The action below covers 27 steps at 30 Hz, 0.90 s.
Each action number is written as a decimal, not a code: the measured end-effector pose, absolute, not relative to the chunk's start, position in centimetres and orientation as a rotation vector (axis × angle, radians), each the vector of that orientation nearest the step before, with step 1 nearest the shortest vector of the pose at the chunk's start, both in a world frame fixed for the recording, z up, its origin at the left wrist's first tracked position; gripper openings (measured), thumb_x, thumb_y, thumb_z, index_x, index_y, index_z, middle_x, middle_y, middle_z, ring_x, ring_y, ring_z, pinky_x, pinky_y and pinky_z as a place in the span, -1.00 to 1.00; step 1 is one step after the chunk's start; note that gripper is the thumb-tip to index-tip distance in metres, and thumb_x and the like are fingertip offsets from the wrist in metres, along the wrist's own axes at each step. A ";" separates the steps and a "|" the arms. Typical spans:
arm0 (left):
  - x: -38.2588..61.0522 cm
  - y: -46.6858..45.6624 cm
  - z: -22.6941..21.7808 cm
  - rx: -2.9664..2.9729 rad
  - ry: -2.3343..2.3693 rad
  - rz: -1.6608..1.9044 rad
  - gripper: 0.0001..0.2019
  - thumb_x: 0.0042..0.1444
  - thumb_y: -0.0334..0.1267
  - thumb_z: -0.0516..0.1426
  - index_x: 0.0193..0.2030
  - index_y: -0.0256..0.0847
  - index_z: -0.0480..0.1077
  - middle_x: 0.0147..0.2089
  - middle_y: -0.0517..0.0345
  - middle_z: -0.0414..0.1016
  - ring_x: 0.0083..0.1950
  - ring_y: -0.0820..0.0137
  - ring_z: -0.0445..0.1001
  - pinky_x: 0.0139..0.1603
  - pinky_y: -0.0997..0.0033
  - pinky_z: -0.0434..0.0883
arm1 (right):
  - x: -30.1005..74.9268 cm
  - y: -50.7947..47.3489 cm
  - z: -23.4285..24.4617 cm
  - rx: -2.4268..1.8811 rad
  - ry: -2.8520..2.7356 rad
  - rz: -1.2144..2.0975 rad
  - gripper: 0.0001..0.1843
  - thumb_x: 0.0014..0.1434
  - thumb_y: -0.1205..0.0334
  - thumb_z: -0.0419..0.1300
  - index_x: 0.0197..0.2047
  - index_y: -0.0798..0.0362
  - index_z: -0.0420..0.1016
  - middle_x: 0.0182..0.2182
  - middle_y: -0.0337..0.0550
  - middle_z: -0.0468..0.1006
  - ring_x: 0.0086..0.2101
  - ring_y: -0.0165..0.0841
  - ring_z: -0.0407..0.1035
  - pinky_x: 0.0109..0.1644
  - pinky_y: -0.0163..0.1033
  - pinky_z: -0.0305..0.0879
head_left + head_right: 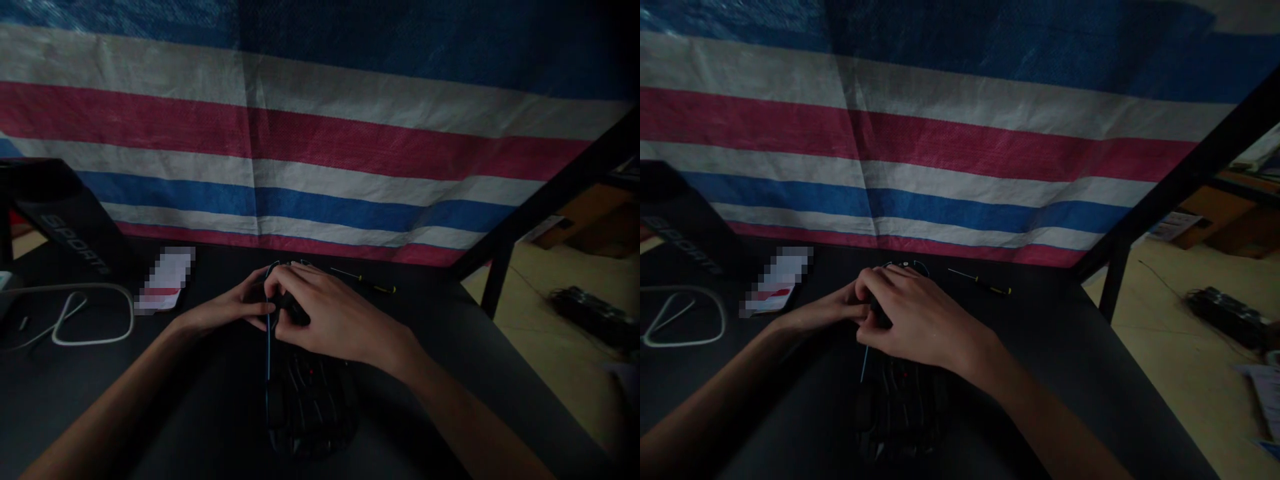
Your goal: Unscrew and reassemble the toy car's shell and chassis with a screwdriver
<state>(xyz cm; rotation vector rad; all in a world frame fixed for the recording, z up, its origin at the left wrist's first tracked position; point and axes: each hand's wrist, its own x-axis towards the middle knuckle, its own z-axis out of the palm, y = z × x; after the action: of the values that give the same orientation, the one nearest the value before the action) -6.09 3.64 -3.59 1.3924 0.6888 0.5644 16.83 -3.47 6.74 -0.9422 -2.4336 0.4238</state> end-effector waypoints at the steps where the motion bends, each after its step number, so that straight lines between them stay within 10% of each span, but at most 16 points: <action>1: -6.1 3.6 -3.6 1.393 0.693 0.574 -0.49 0.14 -0.24 0.35 0.22 -0.10 0.36 0.06 0.01 0.47 0.09 0.13 0.53 -0.08 0.26 0.58 | 16.7 -3.5 6.7 -0.967 -2.435 0.396 -0.84 0.27 0.28 0.18 -0.07 -0.02 0.36 -0.15 -0.19 0.54 -0.12 -0.33 0.41 0.02 -0.20 0.27; 17: -6.5 3.7 -4.1 1.347 0.652 0.574 -0.17 0.18 -0.32 0.31 0.49 0.10 0.01 0.38 -0.07 0.29 0.25 0.08 0.47 0.02 0.17 0.58 | 17.1 -3.5 7.5 -1.085 -2.494 0.484 -0.86 0.40 0.14 0.11 -0.11 -0.03 0.46 -0.27 -0.22 0.57 -0.30 -0.37 0.44 -0.17 -0.22 0.30; 27: -6.2 3.7 -3.7 1.388 0.719 0.585 -0.16 0.15 -0.27 0.35 0.49 -0.01 0.03 0.35 -0.14 0.32 0.28 0.02 0.44 0.11 0.04 0.53 | 17.1 -2.7 7.2 -0.901 -2.472 0.437 -0.78 0.28 0.37 0.14 -0.01 0.01 0.34 -0.07 -0.12 0.51 -0.02 -0.32 0.40 0.15 -0.15 0.32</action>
<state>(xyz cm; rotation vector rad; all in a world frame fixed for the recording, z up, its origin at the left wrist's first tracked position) -6.20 3.73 -3.69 1.3878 0.7193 0.5853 17.10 -2.70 7.20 -0.9009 -2.4717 0.4372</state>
